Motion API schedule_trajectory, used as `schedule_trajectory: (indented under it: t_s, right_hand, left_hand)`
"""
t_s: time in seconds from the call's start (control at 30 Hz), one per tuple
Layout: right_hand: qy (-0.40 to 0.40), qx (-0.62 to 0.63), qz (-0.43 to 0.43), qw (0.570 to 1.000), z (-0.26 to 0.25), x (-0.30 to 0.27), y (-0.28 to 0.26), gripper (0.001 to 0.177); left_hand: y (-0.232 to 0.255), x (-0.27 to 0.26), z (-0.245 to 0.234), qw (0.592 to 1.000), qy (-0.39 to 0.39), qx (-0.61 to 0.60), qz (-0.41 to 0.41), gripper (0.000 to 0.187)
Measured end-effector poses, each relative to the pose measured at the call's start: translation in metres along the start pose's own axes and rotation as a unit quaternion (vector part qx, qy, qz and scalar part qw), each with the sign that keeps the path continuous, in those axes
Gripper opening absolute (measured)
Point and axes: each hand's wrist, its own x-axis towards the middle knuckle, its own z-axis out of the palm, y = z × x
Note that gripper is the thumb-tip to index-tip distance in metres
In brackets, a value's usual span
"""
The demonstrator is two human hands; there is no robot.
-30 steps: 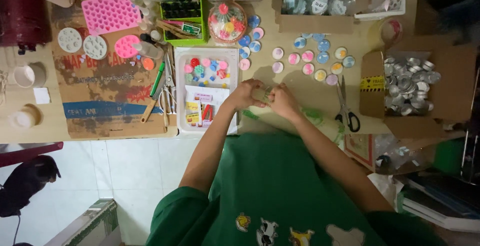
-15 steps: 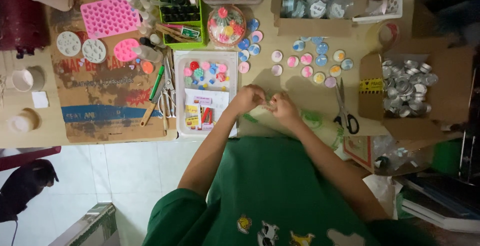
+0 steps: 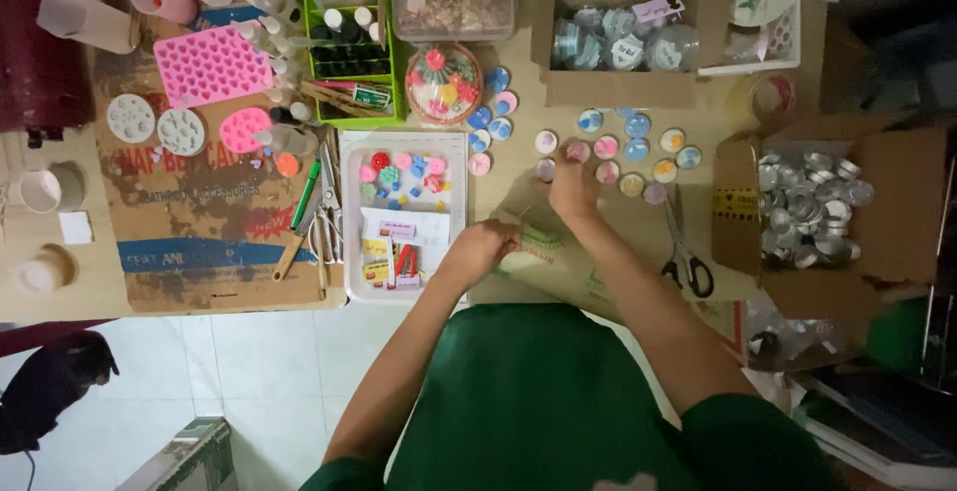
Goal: Manually wrapping small tea light candles in plastic film and cutting them with scissors.
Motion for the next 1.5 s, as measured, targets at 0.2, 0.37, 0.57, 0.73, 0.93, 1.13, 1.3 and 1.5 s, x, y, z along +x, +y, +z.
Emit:
schedule_trajectory:
  t_s: [0.2, 0.37, 0.57, 0.73, 0.93, 1.13, 1.3, 1.5]
  right_hand:
    - [0.056, 0.121, -0.039, 0.990, -0.005, -0.017, -0.008, 0.055]
    - [-0.045, 0.430, 0.020, 0.901, -0.037, -0.042, 0.003, 0.056]
    - [-0.198, 0.576, -0.099, 0.787, -0.051, -0.047, 0.011, 0.060]
    - [-0.242, 0.593, 0.034, 0.767, -0.051, -0.059, 0.003, 0.043]
    - [-0.173, 0.659, 0.051, 0.730, -0.065, -0.076, -0.004, 0.048]
    - [-0.194, 0.679, 0.058, 0.706, -0.071, -0.084, 0.000, 0.041]
    - [-0.203, 0.606, -0.124, 0.759, -0.072, -0.083, 0.011, 0.046]
    - [-0.056, 0.577, -0.166, 0.798, 0.000, -0.086, 0.009, 0.096]
  left_hand:
    - [0.021, -0.003, -0.022, 1.000, -0.005, -0.013, 0.011, 0.013]
    - [0.039, 0.001, -0.039, 0.999, 0.006, -0.011, 0.036, 0.008]
    - [0.069, 0.012, -0.066, 0.997, 0.027, 0.029, 0.073, 0.005]
    - [0.034, 0.039, -0.045, 0.993, 0.051, 0.041, 0.101, 0.008]
    - [0.025, 0.050, -0.049, 0.992, 0.037, -0.035, 0.119, 0.009]
    - [0.034, 0.058, -0.058, 0.992, 0.038, -0.046, 0.111, 0.015]
    - [0.034, 0.064, -0.072, 0.993, 0.022, -0.067, 0.098, 0.010]
    - [-0.033, 0.111, -0.028, 0.976, 0.004, -0.201, 0.077, 0.025]
